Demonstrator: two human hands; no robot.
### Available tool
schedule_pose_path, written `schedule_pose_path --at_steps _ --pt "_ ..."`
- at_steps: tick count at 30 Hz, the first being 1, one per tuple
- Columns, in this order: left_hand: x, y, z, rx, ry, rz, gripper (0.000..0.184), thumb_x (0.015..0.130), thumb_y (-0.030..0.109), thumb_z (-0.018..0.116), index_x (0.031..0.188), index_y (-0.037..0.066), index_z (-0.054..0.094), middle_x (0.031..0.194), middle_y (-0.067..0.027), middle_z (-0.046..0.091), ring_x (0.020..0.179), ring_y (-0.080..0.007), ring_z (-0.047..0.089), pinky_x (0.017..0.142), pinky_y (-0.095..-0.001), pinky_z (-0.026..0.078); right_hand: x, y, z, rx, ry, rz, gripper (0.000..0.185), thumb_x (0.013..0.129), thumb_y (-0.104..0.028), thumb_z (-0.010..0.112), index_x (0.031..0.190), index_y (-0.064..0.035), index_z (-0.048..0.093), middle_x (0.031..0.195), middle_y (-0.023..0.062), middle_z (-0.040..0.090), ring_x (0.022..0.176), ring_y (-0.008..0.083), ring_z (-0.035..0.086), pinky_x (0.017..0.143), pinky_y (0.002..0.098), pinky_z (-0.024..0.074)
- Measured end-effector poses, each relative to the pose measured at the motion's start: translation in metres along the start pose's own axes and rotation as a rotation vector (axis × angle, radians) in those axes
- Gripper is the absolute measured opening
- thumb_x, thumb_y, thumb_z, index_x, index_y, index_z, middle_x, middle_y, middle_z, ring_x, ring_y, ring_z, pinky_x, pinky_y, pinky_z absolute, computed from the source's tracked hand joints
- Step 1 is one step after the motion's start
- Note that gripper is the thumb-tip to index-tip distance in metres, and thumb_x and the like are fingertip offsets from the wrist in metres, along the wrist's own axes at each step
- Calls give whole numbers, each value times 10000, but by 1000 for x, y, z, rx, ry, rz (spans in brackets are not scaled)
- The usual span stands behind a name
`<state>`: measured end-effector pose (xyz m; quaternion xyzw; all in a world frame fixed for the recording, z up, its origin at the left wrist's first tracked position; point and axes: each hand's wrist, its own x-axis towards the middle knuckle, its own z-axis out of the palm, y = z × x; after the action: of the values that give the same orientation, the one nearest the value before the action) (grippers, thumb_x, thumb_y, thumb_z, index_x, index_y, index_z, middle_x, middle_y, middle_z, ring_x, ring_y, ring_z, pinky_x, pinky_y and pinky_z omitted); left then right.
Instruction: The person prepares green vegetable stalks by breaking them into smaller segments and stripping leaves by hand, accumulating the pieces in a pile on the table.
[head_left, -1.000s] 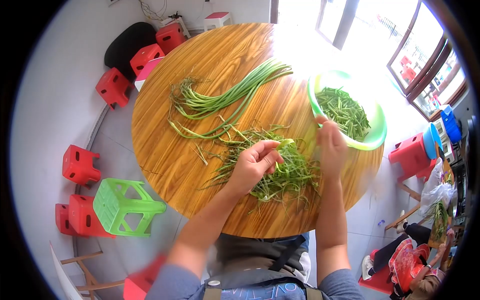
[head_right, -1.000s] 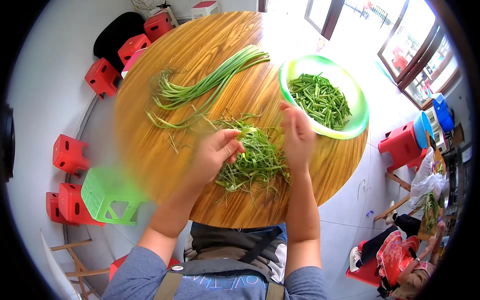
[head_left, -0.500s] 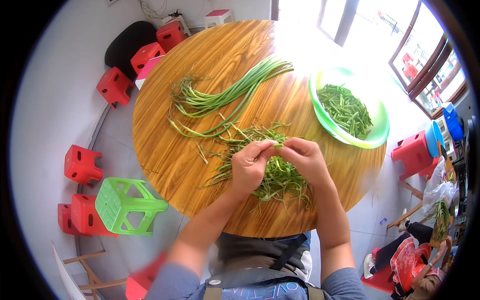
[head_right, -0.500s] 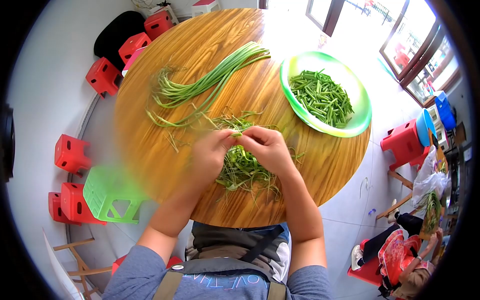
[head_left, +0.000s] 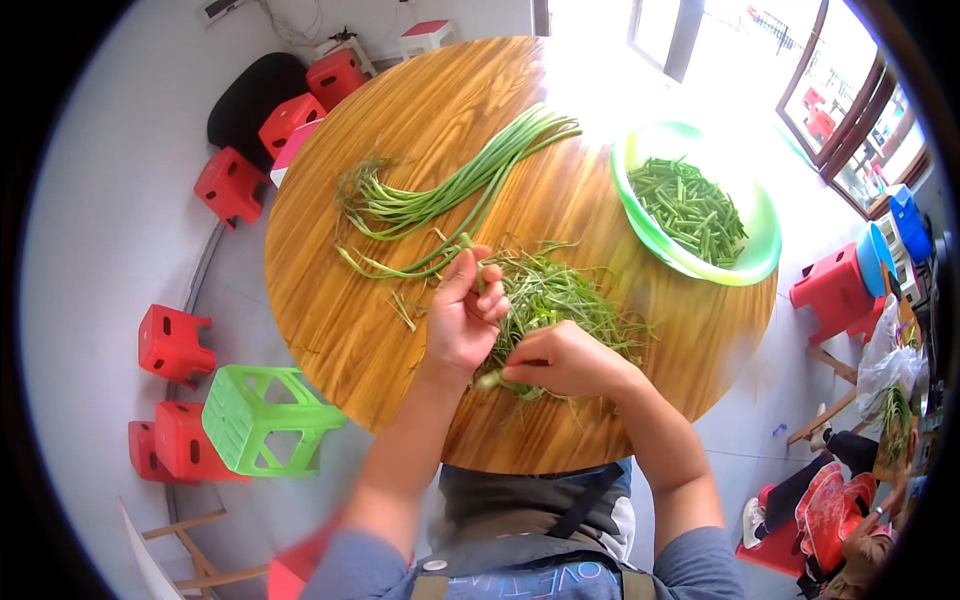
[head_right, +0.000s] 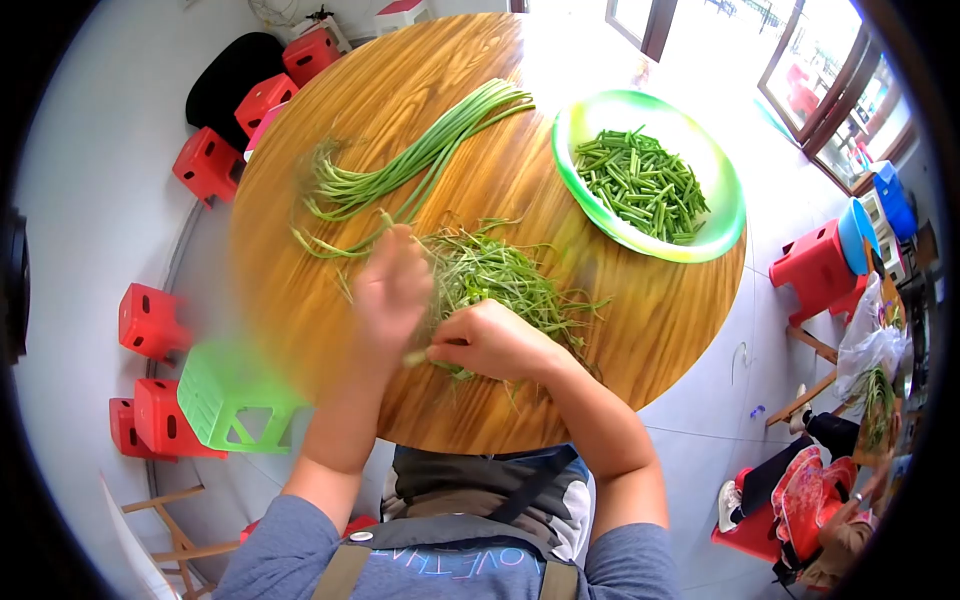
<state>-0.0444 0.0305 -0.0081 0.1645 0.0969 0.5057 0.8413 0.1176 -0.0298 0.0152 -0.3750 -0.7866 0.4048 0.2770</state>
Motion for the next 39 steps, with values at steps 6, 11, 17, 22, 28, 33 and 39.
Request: schedule_pose_path --at_steps 6,11,17,22,28,33,39 --pt "-5 -6 21 228 128 -88 261 959 190 415 1119 8 514 733 -36 552 493 -56 343 470 -188 305 -5 -5 -23 -170 406 11 118 739 -134 698 841 -78 682 702 78 560 584 231 544 540 321 441" --pt "-10 -10 38 405 157 -81 242 954 190 429 1090 12 520 740 -38 553 498 -56 343 473 -184 305 -1 0 -23 315 682 112 253 782 -63 675 1025 -31 613 711 -7 511 570 16 402 492 173 337" --pt "-13 -27 27 925 -45 -138 201 891 175 575 1007 12 588 745 -11 589 559 -40 450 496 -181 365 1 11 -22 213 783 1 102 824 -87 643 866 6 640 709 7 536 601 66 454 537 208 379" --pt "-15 -28 28 1298 -55 49 177 856 98 588 964 -40 608 742 -66 619 583 -97 547 528 -230 443 -2 7 -24 124 782 52 122 836 -109 635 834 13 629 707 10 550 613 71 480 557 209 391" --pt "-20 -24 21 1542 -386 266 202 806 9 595 990 -73 581 781 -139 621 591 -155 589 546 -258 473 -3 1 -30 748 458 325 197 894 -185 573 817 -11 620 711 -16 552 612 52 482 542 201 396" --pt "-23 -25 33 1390 -281 171 213 836 26 565 1027 -69 567 776 -98 607 606 -113 561 554 -236 455 -1 11 -28 1062 471 249 218 914 -204 544 823 -15 603 652 -31 493 590 36 439 536 183 393" --pt "-18 -25 30 1189 -85 69 221 870 114 544 1005 -55 590 750 -46 581 605 -70 512 534 -225 422 -2 14 -32 694 715 148 211 913 -183 541 876 6 626 625 -47 465 565 29 387 514 178 317"
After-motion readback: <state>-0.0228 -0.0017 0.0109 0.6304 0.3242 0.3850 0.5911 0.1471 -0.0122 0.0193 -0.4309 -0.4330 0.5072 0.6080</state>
